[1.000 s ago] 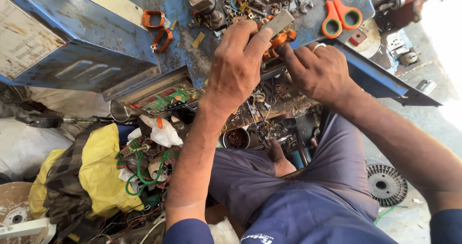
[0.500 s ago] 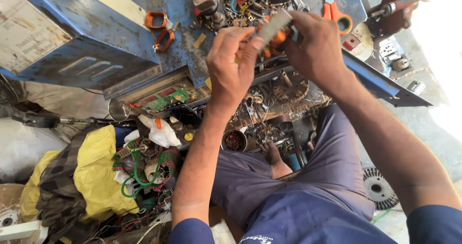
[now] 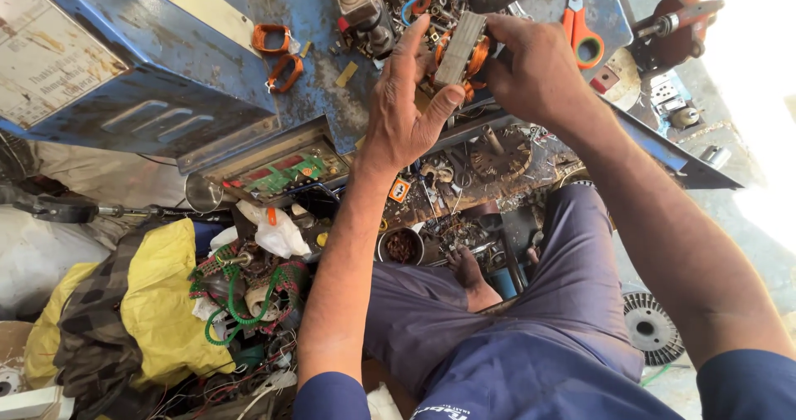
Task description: The person sits on the floor at a cluttered repair bench and works on a small electric motor component with orange copper windings mounted on a metal plate. They fit the winding assembly into a housing, press and adjust the windings by hand, turn the part over, and manipulate small wires and parts on the workbench.
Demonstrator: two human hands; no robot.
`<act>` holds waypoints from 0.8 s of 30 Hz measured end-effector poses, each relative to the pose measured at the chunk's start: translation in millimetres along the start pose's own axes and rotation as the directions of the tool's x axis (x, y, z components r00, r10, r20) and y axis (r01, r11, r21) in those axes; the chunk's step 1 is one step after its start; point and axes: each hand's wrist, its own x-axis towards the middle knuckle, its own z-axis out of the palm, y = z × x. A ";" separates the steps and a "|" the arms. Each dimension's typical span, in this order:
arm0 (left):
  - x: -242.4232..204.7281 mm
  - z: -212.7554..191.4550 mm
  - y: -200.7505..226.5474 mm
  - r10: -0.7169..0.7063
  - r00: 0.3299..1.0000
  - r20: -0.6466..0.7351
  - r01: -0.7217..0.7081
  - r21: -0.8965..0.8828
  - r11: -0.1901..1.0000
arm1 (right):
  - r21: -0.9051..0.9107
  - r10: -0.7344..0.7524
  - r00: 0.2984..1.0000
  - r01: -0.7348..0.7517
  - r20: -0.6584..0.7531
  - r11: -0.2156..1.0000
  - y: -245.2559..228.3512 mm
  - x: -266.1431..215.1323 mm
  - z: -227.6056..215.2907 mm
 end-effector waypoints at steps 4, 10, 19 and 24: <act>6.0 -6.4 -0.7 0.011 1.000 0.011 -0.013 0.134 0.991 | -0.034 0.020 1.000 -0.021 -0.019 0.999 -1.7 1.8 1.6; 8.4 -16.3 6.9 0.018 0.992 0.125 -0.057 0.312 0.948 | -0.078 0.001 0.999 -0.004 -0.039 0.997 -3.0 -3.3 0.2; 12.9 -14.2 39.0 -0.120 0.980 -0.156 0.156 0.243 0.957 | -0.088 -0.015 0.993 0.005 -0.117 0.996 -20.3 -41.9 -1.3; 24.7 -15.6 -11.3 -0.274 0.959 0.074 0.282 -0.131 0.950 | -0.262 -0.156 0.986 0.136 -0.055 0.955 -14.9 -34.9 5.3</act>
